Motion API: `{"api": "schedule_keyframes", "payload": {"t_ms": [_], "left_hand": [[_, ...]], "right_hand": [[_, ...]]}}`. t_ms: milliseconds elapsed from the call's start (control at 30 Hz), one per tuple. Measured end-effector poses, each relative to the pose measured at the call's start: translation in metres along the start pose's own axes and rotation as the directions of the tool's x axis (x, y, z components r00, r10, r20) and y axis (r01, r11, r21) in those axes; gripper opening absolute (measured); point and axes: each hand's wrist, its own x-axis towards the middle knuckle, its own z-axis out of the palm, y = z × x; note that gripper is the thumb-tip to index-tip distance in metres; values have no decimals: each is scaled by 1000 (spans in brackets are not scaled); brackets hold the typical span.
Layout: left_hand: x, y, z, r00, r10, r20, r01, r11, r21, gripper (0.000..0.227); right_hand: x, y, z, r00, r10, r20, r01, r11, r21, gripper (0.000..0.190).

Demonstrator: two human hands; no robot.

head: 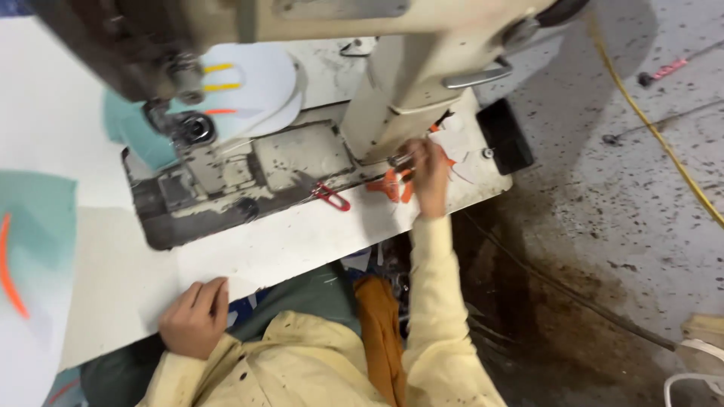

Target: The person uses a sewing machine to stitch the edges of light blue and white slipper uppers. They repeatedly feed each slipper under the needle, guide it through the machine, and stack the finished pieces on the table.

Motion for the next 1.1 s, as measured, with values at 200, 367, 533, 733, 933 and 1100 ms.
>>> {"api": "schedule_keyframes", "payload": {"t_ms": [200,367,533,733,933,1100], "left_hand": [[-3,3,13,998,-51,-30,53,994,91,6],[-7,6,19,986,-160,-37,164,976,146,7],[-7,-5,29,976,-217,-8,216,965,152,9],[-9,-2,29,968,-246,53,231,952,201,9],[-12,2,23,969,-244,26,233,947,220,8],[-11,-3,28,976,-217,28,208,959,194,8]], "right_hand": [[214,122,-131,957,-145,-251,158,987,29,23],[254,82,-109,978,203,-39,-205,974,-94,35],[304,190,-113,998,-1,70,-7,992,125,32],[285,191,-104,925,-113,-364,193,963,190,37],[305,200,-107,996,77,-52,-14,680,733,36],[273,138,-85,971,219,-97,-140,847,513,42]]}}
